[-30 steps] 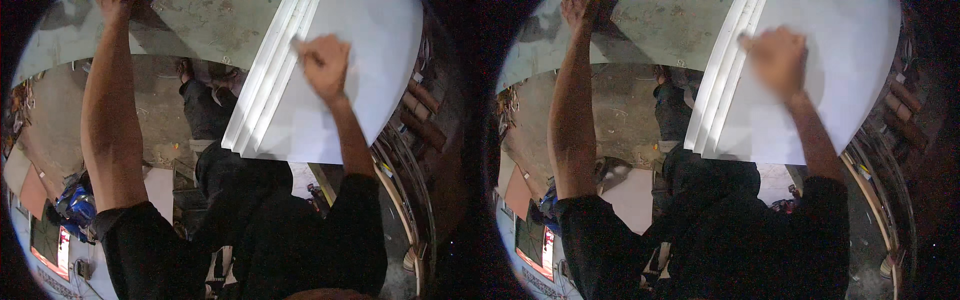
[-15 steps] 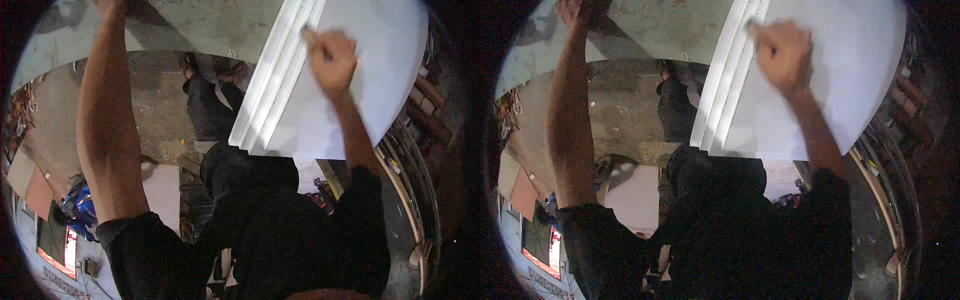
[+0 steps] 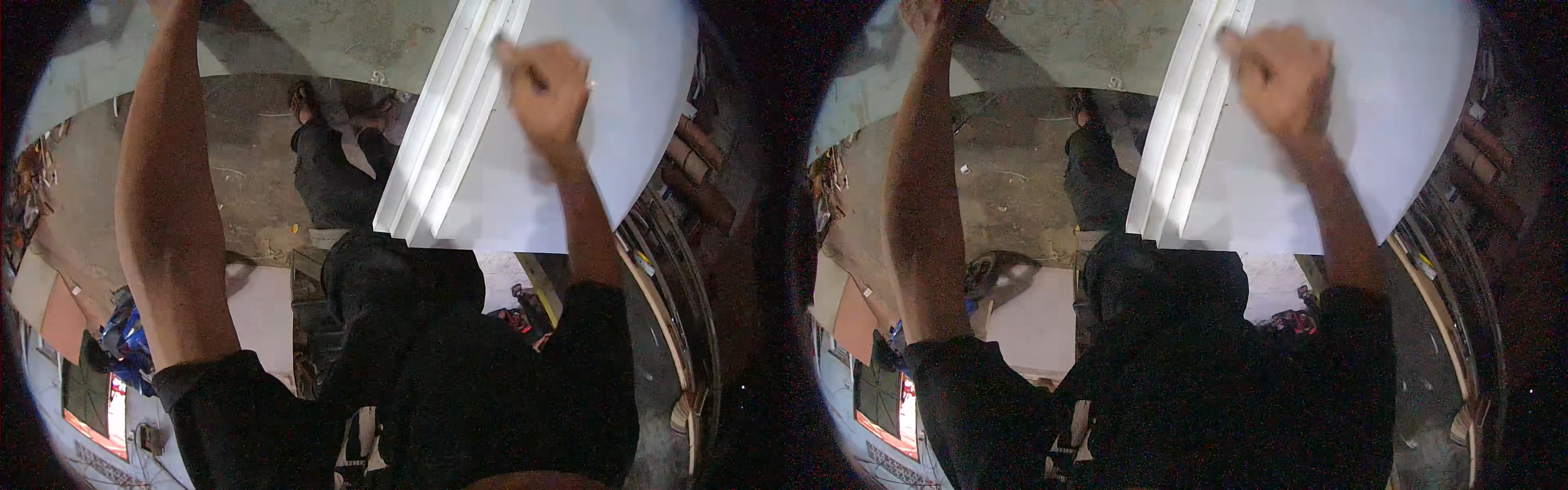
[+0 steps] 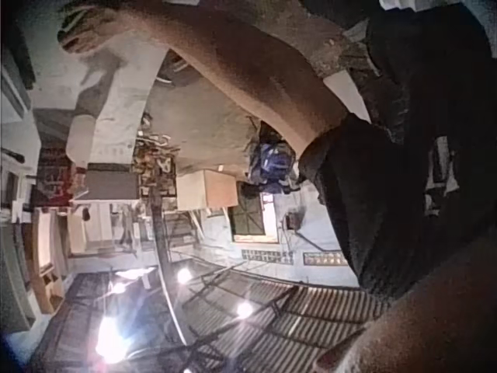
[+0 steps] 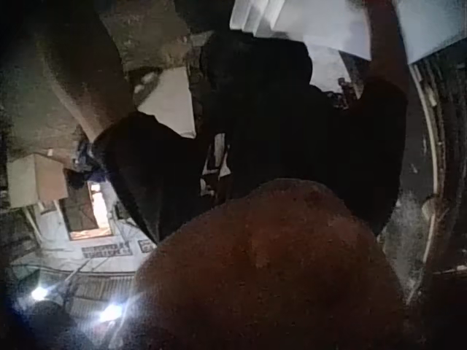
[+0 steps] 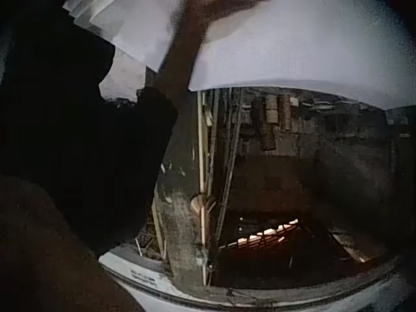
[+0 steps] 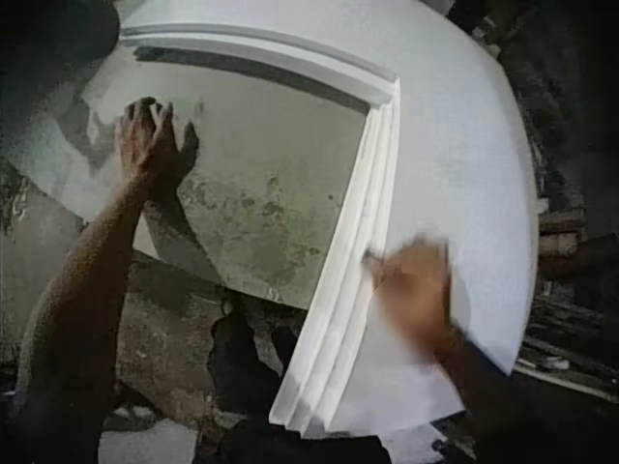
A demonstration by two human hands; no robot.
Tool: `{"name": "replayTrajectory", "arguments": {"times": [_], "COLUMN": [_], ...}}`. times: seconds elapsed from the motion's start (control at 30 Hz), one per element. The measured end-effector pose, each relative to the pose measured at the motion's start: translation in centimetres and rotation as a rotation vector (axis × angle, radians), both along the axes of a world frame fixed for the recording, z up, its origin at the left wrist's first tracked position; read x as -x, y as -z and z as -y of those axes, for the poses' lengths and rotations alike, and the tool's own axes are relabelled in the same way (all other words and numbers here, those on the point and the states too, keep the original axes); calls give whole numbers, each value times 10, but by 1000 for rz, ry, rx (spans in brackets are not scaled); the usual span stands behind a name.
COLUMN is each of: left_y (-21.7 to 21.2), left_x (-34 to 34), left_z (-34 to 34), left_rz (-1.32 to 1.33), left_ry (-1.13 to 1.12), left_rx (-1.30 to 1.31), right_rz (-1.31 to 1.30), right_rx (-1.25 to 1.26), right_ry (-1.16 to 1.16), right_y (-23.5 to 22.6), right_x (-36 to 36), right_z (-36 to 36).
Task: The person sprays a liquid onto a white furniture component and then wipes the surfaces and grooves with a cloth.
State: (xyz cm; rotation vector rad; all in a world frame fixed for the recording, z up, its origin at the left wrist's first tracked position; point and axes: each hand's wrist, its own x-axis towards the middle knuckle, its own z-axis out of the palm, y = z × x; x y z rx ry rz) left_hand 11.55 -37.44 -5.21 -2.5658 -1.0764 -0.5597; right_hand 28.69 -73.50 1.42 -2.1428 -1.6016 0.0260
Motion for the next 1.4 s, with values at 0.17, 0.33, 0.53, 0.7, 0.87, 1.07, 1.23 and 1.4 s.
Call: {"name": "replayTrajectory", "arguments": {"times": [0.17, 0.33, 0.53, 0.7, 0.87, 1.07, 1.23, 1.4], "left_y": [14, -2, -5, 50, 42, 35, 41, 46], "left_x": [7, -3, -5, 16, 13, 15, 12, 13], "left_z": [-13, 2, -4, -60, -58, -50, -58, -54], "left_rz": [48, -3, -89, 298, 388, 398, 379, 388], "left_ry": [29, -14, -35, 54, 48, 32, 26, 57], "left_rx": [-47, 69, 154, 286, 415, 453, 447, 484], "right_rz": [-43, 10, -207, -611, -674, -454, -274, -297], "right_rx": [21, 81, -115, -120, 35, 19, -56, -23], "right_ry": [164, 47, 175, 446, 571, 610, 641, 647], "right_y": [0, -9, -39, -54, -55, -43, -29, -26], "right_x": [-5, 22, -10, 18, 50, 69, 72, 77], "right_z": [-18, 6, -24, 22, 20, 9, 3, -2]}}
